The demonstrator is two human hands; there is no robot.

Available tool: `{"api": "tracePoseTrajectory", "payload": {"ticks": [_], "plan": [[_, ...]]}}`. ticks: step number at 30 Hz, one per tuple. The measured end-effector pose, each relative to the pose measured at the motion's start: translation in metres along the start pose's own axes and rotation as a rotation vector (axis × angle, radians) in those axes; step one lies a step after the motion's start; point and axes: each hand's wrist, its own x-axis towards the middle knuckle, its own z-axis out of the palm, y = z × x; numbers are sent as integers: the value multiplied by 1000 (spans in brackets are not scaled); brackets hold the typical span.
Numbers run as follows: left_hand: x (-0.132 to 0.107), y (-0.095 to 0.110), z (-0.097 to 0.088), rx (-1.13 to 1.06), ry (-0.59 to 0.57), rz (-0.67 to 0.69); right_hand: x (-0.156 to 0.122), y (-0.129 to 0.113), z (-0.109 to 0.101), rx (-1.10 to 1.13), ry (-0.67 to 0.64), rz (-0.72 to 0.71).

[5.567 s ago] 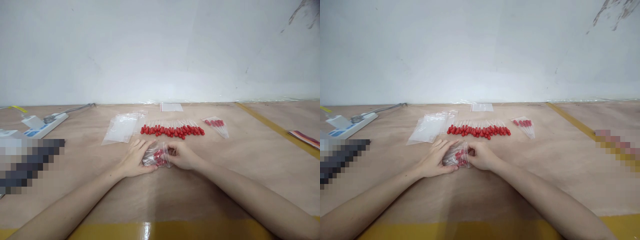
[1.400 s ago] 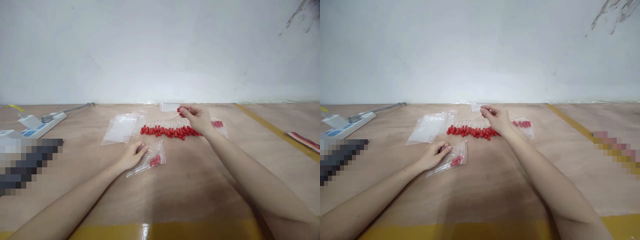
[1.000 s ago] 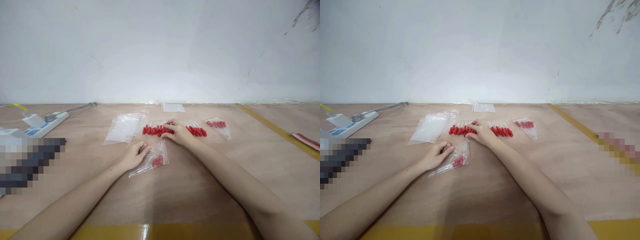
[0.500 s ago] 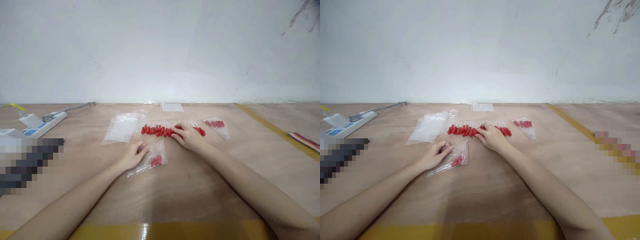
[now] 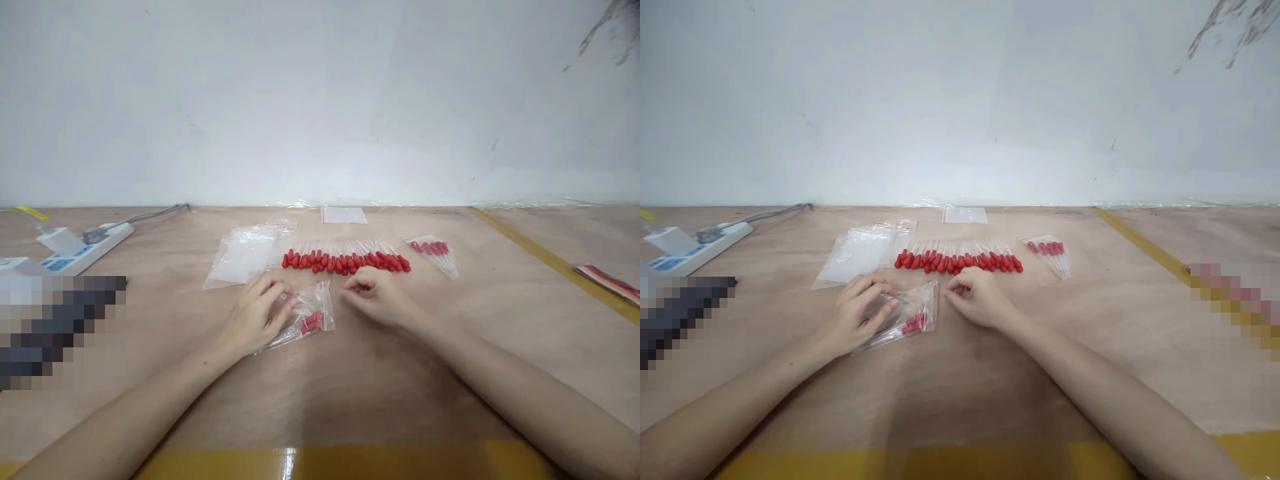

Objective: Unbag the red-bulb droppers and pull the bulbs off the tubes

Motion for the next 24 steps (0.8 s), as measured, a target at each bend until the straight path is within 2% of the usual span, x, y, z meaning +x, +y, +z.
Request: {"api": "tracePoseTrajectory", "payload": {"ticks": [2, 5, 9, 14, 19, 24], "plan": [[-3, 7, -1, -119, -124, 52, -4, -5, 9, 36, -93, -10], [-5, 14, 2, -219, -247, 85, -4, -8, 22, 46, -117, -68], [-2, 14, 6, -240, -285, 80, 0, -7, 30, 154, -166, -155], [-1, 9, 8, -287, -320, 101, 1, -7, 30, 270, -272, -44], [1, 6, 4, -331, -387, 145, 1, -8, 19, 281, -437, 48], [2, 3, 2, -328, -426, 167, -2, -9, 15, 220, -456, -10]]}}
